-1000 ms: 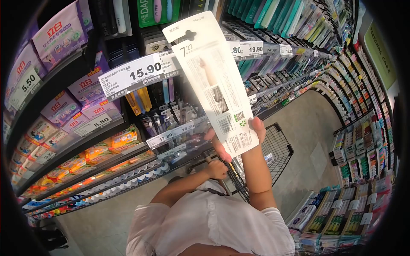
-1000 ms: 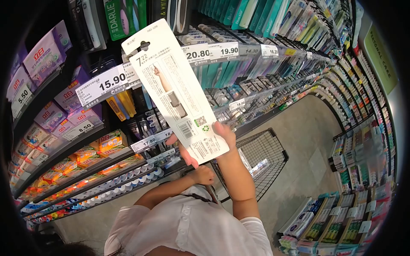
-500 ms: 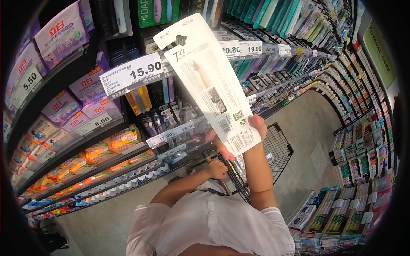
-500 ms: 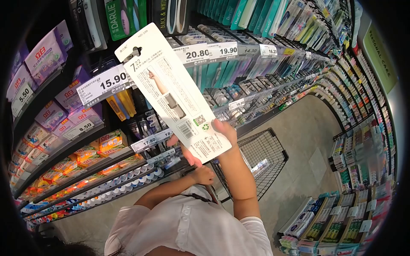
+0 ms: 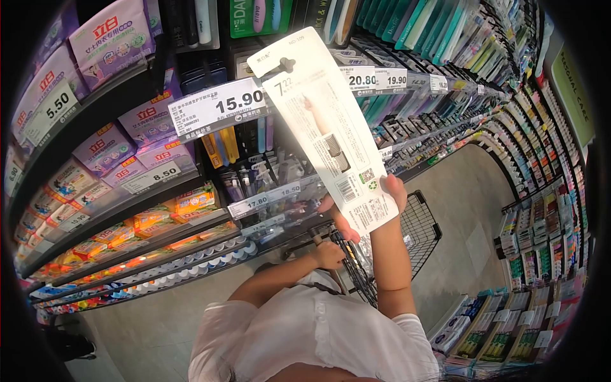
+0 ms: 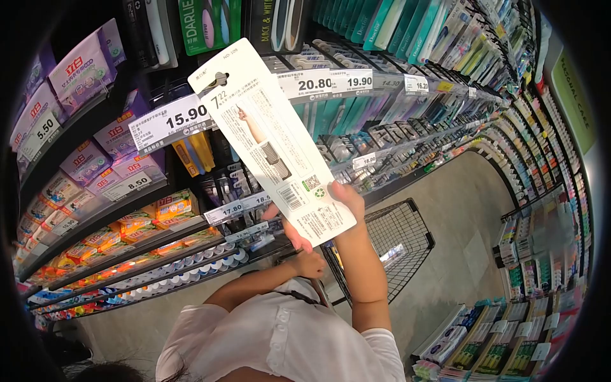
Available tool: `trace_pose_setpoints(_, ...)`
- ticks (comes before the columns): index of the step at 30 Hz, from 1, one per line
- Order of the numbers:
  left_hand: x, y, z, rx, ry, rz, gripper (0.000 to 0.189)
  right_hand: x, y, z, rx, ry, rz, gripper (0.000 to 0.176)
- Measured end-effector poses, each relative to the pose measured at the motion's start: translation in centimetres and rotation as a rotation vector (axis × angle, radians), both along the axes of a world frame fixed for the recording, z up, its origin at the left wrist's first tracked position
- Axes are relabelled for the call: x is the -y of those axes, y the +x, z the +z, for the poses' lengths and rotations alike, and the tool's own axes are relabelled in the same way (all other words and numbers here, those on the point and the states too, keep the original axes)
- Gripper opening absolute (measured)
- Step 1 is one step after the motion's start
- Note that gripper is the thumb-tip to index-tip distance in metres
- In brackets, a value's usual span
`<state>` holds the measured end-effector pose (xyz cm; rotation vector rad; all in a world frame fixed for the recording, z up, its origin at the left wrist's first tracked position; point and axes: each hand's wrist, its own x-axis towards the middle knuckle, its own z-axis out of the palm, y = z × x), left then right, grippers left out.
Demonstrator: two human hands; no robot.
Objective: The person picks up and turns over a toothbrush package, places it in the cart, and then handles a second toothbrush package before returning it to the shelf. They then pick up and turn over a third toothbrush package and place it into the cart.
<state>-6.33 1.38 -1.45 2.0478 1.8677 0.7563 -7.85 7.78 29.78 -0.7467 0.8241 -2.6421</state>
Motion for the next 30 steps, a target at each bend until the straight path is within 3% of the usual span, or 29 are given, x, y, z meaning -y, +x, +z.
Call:
trace_pose_setpoints(11,-0.2,0.1,-0.3,-0.017,-0.034,-0.005,0.018,-0.1,0.3,-0.4,0.228,-0.016,0.152,0.084)
trace_pose_setpoints(13,-0.9,0.3,-2.7,0.000,0.036,-0.024,0.020,-0.4,-0.1,-0.8,0.245,0.020,0.244,0.083)
trace_pose_setpoints(16,-0.9,0.1,-2.8,0.006,0.004,-0.035,0.022,-0.6,-0.9,-1.2,0.241,0.096,0.351,0.083)
trace_pose_setpoints(30,0.2,-0.3,2.0,0.043,-0.142,-0.043,0.029,0.1,-1.9,-0.4,0.301,0.242,0.416,0.082)
